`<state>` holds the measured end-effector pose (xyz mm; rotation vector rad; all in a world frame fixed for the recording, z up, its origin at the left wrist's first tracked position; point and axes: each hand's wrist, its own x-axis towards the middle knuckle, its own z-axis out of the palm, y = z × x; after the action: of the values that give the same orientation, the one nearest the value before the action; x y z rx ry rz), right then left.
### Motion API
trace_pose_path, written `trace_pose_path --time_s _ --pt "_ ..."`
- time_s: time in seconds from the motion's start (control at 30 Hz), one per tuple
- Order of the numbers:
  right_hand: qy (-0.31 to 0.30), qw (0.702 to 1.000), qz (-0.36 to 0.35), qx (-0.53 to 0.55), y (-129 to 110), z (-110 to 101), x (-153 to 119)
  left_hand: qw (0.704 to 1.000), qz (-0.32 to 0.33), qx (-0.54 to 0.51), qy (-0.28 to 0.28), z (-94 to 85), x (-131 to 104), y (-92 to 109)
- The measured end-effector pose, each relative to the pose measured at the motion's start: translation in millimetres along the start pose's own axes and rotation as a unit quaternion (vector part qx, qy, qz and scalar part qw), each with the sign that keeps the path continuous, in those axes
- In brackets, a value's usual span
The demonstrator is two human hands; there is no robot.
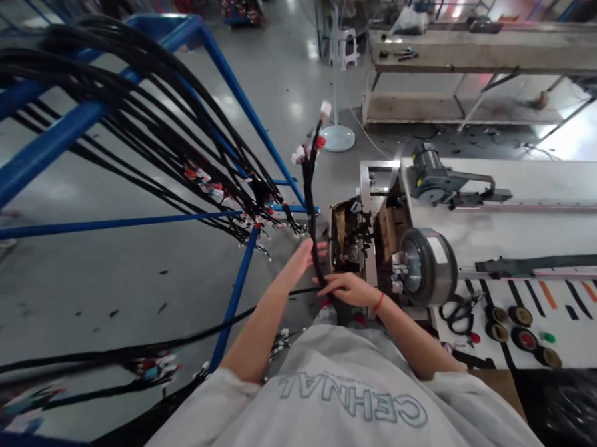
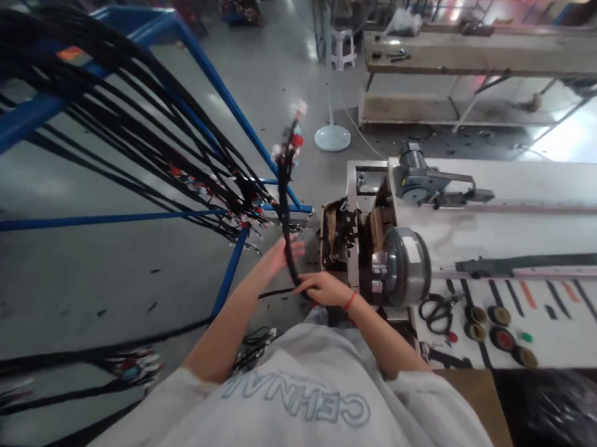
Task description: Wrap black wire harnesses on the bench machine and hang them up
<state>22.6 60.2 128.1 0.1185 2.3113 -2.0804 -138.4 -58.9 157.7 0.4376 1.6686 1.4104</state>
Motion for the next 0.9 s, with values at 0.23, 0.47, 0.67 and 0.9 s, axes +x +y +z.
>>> trace_pose_path --time_s 0.23,0.47,0.67,0.9 --pt "0.25 0.936 -0.067 0.238 -51.9 -29.2 -32.7 0.966 0.094 0.025 -0.238 89.0 -12.5 39.2" --pt "0.5 0.711 -0.099 0.484 -88.0 -75.4 -24.0 0.914 0.0 0.146 -0.378 74.3 -27.3 19.8" --pt "0.413 0.739 -0.041 0.531 -48.1 -11.8 -15.8 0.779 -0.115 0.316 -0.53 -3.9 -11.3 41.7" --pt "0.455 0.67 -0.058 0.584 28.1 5.4 -31.8 0.72 -0.219 0.299 -0.587 -48.1 26.2 10.4"
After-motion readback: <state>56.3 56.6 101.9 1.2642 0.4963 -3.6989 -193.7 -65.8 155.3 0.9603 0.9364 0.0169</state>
